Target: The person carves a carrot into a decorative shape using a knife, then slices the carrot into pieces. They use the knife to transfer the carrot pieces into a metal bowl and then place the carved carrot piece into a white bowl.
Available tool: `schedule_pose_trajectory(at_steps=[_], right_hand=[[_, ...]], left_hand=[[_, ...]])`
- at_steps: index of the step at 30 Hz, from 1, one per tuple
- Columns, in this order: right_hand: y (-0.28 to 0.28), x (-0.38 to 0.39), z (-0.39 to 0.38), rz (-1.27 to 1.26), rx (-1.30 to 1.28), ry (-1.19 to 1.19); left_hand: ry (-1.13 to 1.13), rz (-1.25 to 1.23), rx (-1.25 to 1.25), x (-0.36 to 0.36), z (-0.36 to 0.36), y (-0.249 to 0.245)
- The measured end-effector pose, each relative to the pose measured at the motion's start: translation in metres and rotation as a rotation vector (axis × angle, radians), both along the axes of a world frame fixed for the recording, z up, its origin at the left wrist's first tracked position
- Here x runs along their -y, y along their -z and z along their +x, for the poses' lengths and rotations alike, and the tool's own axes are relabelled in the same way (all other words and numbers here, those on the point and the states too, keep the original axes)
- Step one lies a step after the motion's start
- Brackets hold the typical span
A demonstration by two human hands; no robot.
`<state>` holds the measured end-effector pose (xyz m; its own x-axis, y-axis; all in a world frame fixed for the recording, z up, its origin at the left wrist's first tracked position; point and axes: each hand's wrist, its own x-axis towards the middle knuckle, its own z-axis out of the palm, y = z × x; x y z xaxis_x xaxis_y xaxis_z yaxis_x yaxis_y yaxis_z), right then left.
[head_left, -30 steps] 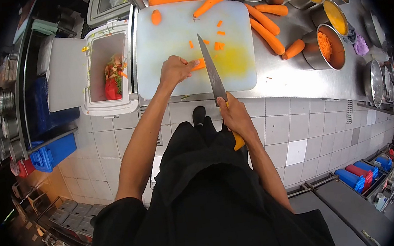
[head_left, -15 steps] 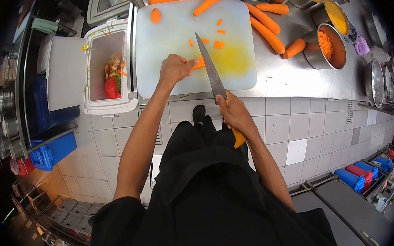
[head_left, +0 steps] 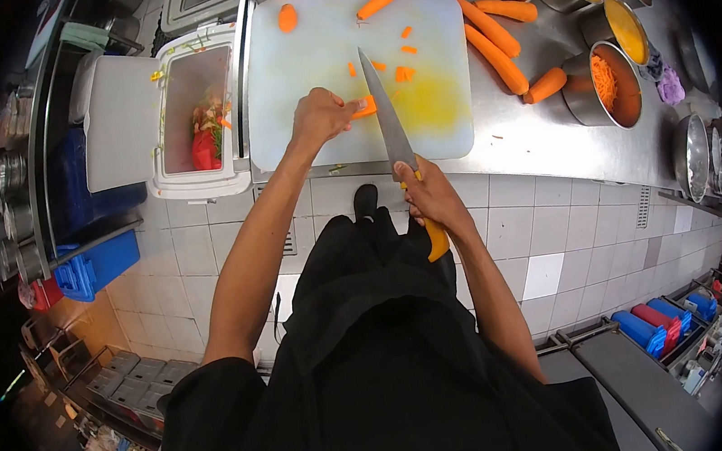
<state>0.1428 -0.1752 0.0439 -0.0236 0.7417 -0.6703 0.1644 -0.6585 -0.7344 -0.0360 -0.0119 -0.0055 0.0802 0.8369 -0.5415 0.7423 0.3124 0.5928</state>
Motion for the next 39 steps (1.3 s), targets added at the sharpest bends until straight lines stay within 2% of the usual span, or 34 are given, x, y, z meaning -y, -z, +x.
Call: schedule_pose_trajectory(at_steps=[18, 27, 29, 34, 36, 37, 39], right_hand=[[0.016, -0.022, 0.008, 0.061, -0.086, -0.027], [0.023, -0.028, 0.011, -0.029, -0.238, 0.019], [0.025, -0.026, 0.015, -0.081, -0.392, 0.082], [0.015, -0.017, 0.024, -0.013, -0.403, 0.123], [0.012, -0.025, 0.027, 0.020, -0.379, 0.124], [0.011, -0.025, 0.028, 0.001, -0.382, 0.140], [0.008, -0.023, 0.030, -0.024, -0.379, 0.165]], left_hand=[[-0.002, -0.102, -0.036, -0.003, 0.003, -0.015], [-0.074, -0.027, 0.030, 0.002, 0.000, -0.004], [-0.084, -0.012, 0.028, 0.004, 0.002, -0.004], [-0.032, -0.049, -0.054, 0.003, 0.004, -0.010], [0.107, 0.203, -0.251, 0.007, 0.006, -0.018], [0.121, 0.209, -0.246, 0.009, 0.014, -0.020], [0.069, 0.578, -0.043, 0.017, 0.039, -0.021]])
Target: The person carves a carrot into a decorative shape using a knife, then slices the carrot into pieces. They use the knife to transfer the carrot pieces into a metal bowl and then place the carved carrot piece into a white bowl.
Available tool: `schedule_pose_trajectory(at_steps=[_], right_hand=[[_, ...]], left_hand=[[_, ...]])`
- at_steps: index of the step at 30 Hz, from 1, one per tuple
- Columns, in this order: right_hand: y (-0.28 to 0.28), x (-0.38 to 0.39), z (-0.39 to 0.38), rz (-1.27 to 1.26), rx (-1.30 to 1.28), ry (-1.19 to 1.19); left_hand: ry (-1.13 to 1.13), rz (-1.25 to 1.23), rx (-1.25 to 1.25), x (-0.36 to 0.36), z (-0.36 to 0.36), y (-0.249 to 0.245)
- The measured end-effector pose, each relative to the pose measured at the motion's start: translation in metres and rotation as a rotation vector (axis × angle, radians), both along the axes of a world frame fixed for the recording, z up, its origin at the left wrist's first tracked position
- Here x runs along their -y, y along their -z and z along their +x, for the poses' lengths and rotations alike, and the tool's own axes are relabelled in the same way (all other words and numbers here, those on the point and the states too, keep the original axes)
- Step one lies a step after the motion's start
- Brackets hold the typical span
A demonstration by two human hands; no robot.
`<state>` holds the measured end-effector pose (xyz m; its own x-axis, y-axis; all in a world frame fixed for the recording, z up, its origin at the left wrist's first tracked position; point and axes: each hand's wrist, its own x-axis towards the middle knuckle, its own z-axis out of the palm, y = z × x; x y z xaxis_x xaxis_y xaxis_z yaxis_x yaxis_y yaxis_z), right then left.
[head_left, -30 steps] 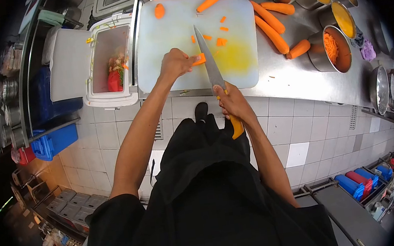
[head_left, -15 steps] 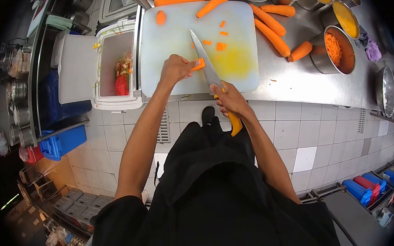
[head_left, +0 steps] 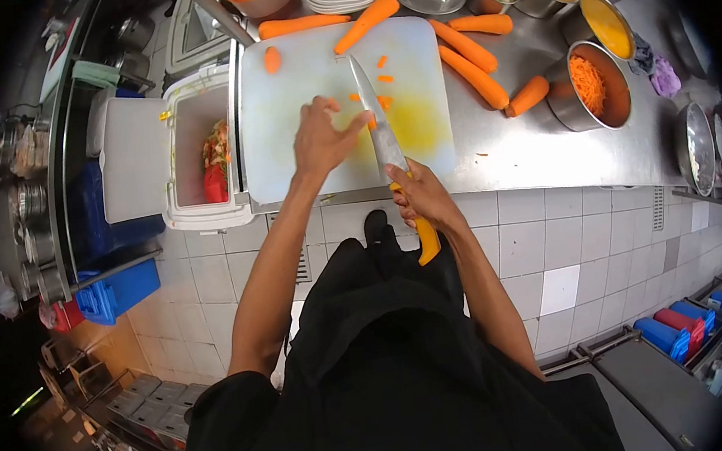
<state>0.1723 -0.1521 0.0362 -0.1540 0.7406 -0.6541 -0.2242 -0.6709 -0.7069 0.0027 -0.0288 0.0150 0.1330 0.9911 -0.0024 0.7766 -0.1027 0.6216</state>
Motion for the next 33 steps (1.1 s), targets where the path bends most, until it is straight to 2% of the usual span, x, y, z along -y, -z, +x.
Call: schedule_pose_trajectory(at_steps=[3, 5, 6, 7, 8, 9, 11, 12, 13, 15, 16, 18, 26, 28, 29, 31, 33], right_hand=[[-0.006, -0.001, 0.002, 0.015, -0.028, 0.026], [0.001, 0.001, 0.009, 0.030, 0.065, 0.152], [0.002, 0.003, 0.014, 0.033, 0.068, 0.148], [0.003, 0.006, 0.020, 0.047, 0.183, 0.138], [0.006, 0.010, 0.023, 0.060, 0.295, 0.132], [0.005, 0.014, 0.021, 0.054, 0.294, 0.134], [-0.002, 0.023, 0.017, 0.149, 0.492, 0.000], [-0.017, 0.025, 0.008, 0.105, 0.487, -0.043], [-0.017, 0.029, 0.001, 0.107, 0.488, -0.041], [-0.012, 0.035, -0.011, 0.164, 0.421, -0.110], [-0.011, 0.035, -0.015, 0.140, 0.436, -0.148], [-0.012, 0.035, -0.019, 0.140, 0.434, -0.161], [-0.005, 0.034, -0.022, 0.184, 0.514, -0.240], [0.008, 0.036, -0.025, 0.288, 0.693, -0.274], [0.014, 0.038, -0.026, 0.287, 0.695, -0.278], [0.015, 0.040, -0.032, 0.471, 0.850, -0.245], [0.006, 0.042, -0.035, 0.429, 0.844, -0.252]], left_hand=[[0.087, 0.062, 0.024, -0.003, 0.032, 0.001], [0.073, 0.086, 0.016, -0.021, 0.034, 0.020], [0.018, 0.147, -0.030, -0.030, 0.031, 0.019], [-0.037, 0.207, -0.076, -0.035, 0.027, 0.020], [-0.085, 0.217, 0.000, -0.038, 0.021, 0.021], [-0.082, 0.213, -0.001, -0.037, 0.012, 0.022], [0.034, 0.152, 0.227, -0.037, -0.013, 0.023], [0.040, 0.113, 0.258, -0.029, -0.023, 0.026], [0.042, 0.115, 0.258, -0.018, -0.029, 0.024], [-0.097, -0.223, 0.234, 0.002, -0.039, 0.022], [-0.102, -0.223, 0.235, 0.005, -0.039, 0.026], [-0.160, -0.372, 0.145, 0.012, -0.037, 0.027], [-0.212, -0.574, 0.164, 0.002, -0.038, 0.018], [-0.216, -0.625, 0.204, -0.001, -0.038, 0.021], [-0.194, -0.621, 0.195, -0.002, -0.037, 0.023], [-0.176, -0.617, 0.188, -0.004, -0.038, 0.023], [-0.143, -0.631, 0.204, -0.006, -0.037, 0.021]])
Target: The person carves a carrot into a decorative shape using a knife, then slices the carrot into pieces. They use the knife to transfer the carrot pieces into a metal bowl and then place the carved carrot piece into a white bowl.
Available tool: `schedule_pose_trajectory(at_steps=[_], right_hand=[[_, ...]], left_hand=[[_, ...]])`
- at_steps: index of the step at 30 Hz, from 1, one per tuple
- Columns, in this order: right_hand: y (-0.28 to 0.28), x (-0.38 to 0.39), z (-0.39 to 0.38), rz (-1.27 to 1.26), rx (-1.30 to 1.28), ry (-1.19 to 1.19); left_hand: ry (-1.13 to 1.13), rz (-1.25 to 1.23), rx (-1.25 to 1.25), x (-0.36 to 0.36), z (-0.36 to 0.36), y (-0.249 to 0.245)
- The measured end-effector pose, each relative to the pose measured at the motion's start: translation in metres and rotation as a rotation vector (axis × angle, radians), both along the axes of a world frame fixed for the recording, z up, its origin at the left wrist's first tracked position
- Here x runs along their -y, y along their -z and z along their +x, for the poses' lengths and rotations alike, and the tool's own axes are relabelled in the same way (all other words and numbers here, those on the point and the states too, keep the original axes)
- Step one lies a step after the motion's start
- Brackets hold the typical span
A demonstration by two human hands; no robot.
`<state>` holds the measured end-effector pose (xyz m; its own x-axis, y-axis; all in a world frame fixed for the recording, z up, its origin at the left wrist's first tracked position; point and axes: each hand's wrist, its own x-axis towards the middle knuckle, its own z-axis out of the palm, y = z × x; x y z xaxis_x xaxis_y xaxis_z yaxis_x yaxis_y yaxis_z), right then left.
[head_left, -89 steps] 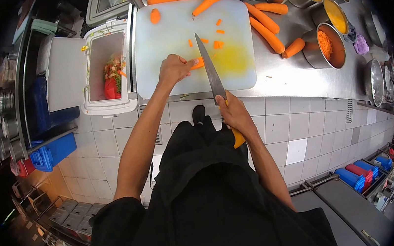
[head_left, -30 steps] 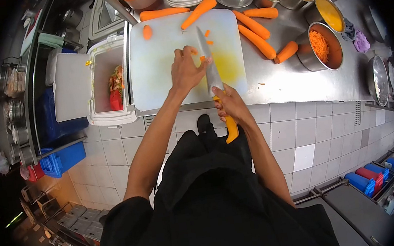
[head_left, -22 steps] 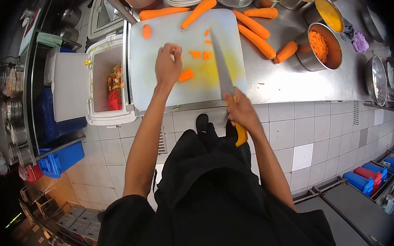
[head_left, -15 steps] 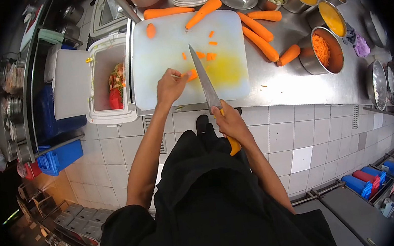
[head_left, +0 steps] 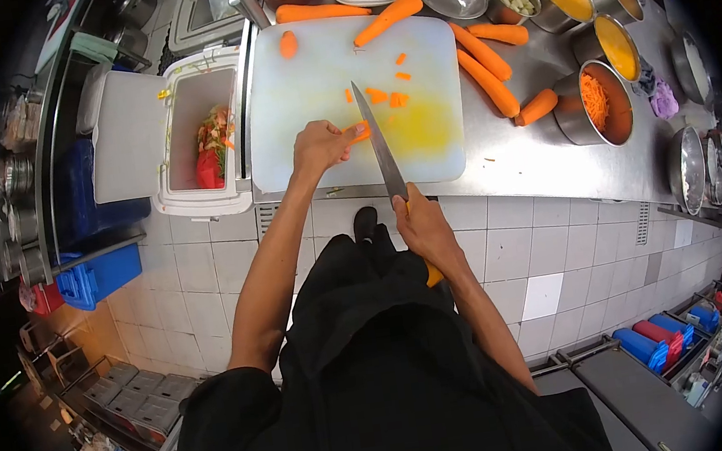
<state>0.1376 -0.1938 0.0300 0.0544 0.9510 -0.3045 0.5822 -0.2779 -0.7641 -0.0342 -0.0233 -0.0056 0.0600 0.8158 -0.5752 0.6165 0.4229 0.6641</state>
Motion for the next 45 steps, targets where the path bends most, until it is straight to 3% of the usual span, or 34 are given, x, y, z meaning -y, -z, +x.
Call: schedule_pose_trajectory(at_steps=[4, 20, 29, 32, 34, 36, 37, 40, 43, 45], right_hand=[[-0.025, -0.006, -0.008, -0.134, 0.072, 0.006], [-0.007, -0.021, -0.014, -0.145, 0.037, 0.040], [0.003, 0.004, 0.015, -0.047, -0.157, 0.127], [-0.021, 0.006, 0.034, -0.096, -0.251, 0.199], [-0.054, 0.004, 0.045, -0.348, -0.367, 0.320], [-0.018, 0.018, 0.056, -0.204, -0.318, 0.293], [-0.008, 0.022, 0.058, -0.066, -0.265, 0.257], [0.001, 0.031, 0.063, -0.022, -0.265, 0.246], [-0.003, 0.032, 0.059, 0.009, -0.194, 0.273], [-0.013, 0.029, 0.055, 0.013, -0.104, 0.285]], left_hand=[[-0.013, 0.035, 0.010, 0.004, 0.004, -0.006], [0.016, 0.034, -0.013, 0.004, 0.003, 0.003], [0.022, 0.046, 0.029, 0.001, -0.003, 0.008], [0.045, 0.055, -0.087, 0.002, -0.001, -0.009], [0.044, 0.070, -0.171, 0.008, -0.001, -0.013], [0.141, 0.493, -0.151, 0.017, -0.005, -0.008], [0.144, 0.499, -0.152, 0.021, -0.005, -0.009], [0.286, 0.603, -0.040, 0.022, -0.005, -0.003], [0.408, 0.501, -0.030, 0.009, -0.009, -0.005], [0.191, 0.130, 0.469, 0.014, -0.011, -0.016]])
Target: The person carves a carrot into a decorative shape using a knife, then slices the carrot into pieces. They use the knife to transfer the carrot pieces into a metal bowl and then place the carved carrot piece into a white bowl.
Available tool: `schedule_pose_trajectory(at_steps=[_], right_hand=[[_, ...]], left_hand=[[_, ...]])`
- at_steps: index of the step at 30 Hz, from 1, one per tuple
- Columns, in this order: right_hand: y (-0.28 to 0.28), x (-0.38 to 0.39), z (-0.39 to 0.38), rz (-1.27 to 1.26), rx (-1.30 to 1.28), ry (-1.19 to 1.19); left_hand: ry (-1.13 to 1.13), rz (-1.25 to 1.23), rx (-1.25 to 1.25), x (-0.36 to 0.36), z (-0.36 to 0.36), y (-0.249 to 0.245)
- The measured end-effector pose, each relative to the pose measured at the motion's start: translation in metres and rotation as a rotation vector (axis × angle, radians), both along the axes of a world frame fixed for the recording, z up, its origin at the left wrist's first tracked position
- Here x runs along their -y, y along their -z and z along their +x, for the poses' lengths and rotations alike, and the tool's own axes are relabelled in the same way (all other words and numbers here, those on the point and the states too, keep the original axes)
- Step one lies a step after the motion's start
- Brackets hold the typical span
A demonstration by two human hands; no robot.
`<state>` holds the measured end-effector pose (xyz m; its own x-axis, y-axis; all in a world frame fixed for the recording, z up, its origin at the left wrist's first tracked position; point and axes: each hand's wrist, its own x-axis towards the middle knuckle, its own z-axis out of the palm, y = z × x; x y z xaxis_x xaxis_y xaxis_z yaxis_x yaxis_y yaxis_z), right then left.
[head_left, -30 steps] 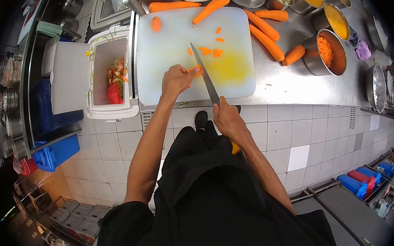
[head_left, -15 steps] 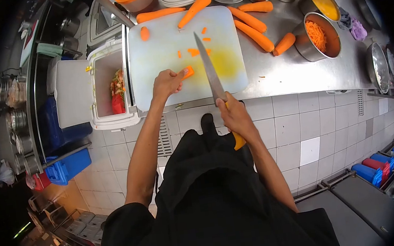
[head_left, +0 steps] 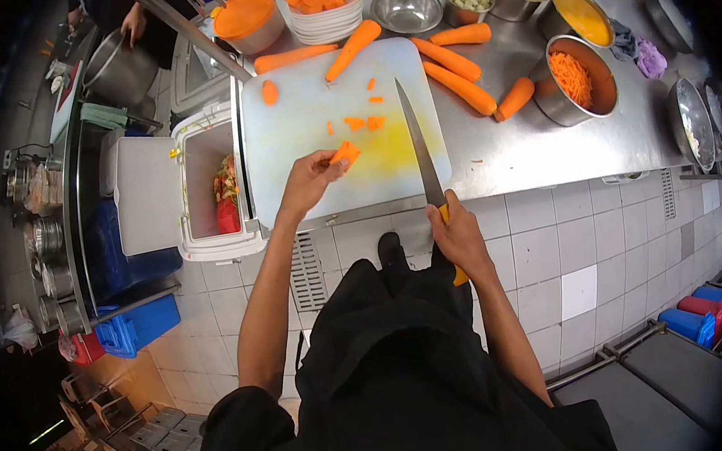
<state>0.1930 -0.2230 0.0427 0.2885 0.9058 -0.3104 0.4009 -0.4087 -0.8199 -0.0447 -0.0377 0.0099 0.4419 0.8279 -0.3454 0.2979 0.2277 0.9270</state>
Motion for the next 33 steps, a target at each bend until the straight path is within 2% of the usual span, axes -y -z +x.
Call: schedule_pose_trajectory(at_steps=[1, 6, 15, 20, 23, 25, 27, 29, 30, 31, 33], right_hand=[[-0.004, -0.003, -0.001, -0.019, 0.087, 0.017], [0.008, -0.010, 0.000, 0.009, 0.182, -0.017], [0.011, -0.020, -0.012, 0.065, 0.254, -0.018], [0.019, -0.020, -0.013, 0.070, 0.264, -0.033], [0.018, -0.023, -0.016, 0.124, 0.281, -0.032], [0.016, -0.026, -0.019, 0.136, 0.286, 0.002], [0.008, -0.031, -0.024, 0.126, 0.248, 0.025], [0.010, -0.036, -0.026, 0.115, 0.213, 0.049], [0.022, -0.040, -0.025, 0.126, 0.250, 0.045], [0.028, -0.043, -0.023, 0.134, 0.288, 0.043], [0.025, -0.050, -0.021, 0.077, 0.391, -0.016]], left_hand=[[-0.004, 0.011, 0.003, 0.004, 0.002, -0.014], [-0.088, -0.049, 0.190, 0.029, 0.006, -0.074], [-0.163, -0.008, 0.388, 0.047, -0.003, -0.126], [-0.208, 0.027, 0.451, 0.046, -0.007, -0.131], [-0.242, 0.132, 0.368, 0.041, -0.011, -0.124], [-0.308, 0.014, 0.532, 0.043, -0.012, -0.127], [-0.330, 0.013, 0.565, 0.039, -0.014, -0.131], [-0.325, 0.105, 0.483, 0.032, -0.014, -0.124], [-0.295, 0.222, 0.351, 0.027, -0.016, -0.112], [-0.299, 0.228, 0.357, 0.019, -0.017, -0.092], [-0.208, 0.676, -0.193, 0.002, -0.021, -0.043]])
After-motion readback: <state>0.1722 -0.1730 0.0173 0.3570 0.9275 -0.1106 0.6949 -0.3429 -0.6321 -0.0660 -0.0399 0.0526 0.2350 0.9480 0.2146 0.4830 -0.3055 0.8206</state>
